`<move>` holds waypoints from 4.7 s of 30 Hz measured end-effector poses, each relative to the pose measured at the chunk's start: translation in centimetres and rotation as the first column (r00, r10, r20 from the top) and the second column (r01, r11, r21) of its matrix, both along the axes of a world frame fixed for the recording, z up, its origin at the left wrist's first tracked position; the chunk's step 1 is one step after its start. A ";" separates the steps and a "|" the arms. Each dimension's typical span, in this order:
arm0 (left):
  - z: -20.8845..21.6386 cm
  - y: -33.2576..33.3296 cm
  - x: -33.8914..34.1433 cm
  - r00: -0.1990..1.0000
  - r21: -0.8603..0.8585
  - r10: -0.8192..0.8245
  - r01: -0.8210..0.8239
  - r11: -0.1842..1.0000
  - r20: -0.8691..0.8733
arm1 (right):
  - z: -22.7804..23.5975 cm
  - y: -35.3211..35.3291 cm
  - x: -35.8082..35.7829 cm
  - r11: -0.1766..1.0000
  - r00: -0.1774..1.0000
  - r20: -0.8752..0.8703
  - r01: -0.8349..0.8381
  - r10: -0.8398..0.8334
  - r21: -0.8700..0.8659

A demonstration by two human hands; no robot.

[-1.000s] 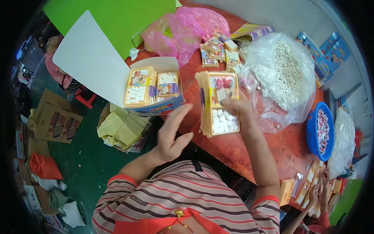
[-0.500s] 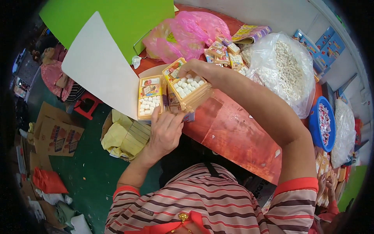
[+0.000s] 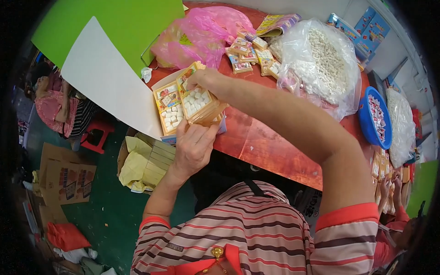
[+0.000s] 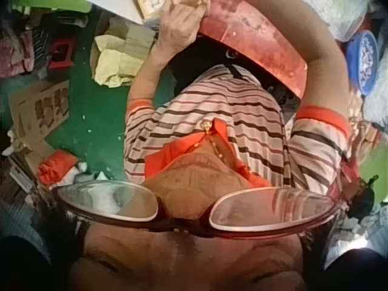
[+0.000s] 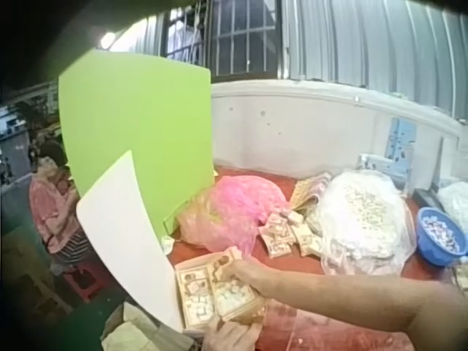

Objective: Packing small packets and boxes into a larger carton at a packing station.

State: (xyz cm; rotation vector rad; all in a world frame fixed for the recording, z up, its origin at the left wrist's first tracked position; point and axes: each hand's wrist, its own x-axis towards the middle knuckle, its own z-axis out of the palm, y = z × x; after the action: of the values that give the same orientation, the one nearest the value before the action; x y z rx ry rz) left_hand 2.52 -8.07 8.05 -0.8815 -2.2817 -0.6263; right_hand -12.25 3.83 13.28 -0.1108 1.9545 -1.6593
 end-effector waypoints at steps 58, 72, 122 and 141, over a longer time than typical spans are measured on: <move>4.4 -2.1 -2.2 0.775 -0.355 0.509 -0.387 0.851 0.374 | -0.2 4.1 2.7 0.985 0.973 0.200 -0.088 0.117 -0.146; 4.8 1.3 -4.8 0.875 -0.372 0.314 -0.170 0.912 0.368 | -5.7 5.5 4.0 0.916 0.975 0.212 0.143 -0.066 -0.374; -1.9 1.6 3.8 0.800 0.810 0.133 -0.584 -0.045 0.585 | -7.2 5.6 -1.6 0.914 0.930 -0.354 -0.229 0.103 -0.335; -2.1 4.0 -5.9 0.698 0.945 -0.645 -0.303 0.127 0.310 | 2.5 11.5 11.5 0.834 0.364 -0.833 0.212 0.416 0.509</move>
State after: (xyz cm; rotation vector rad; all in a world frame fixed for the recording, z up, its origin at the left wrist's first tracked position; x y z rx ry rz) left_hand -3.34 -4.04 5.98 -0.1428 -1.4419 -2.6323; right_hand -0.78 15.33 15.80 -1.1998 3.0932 -0.8108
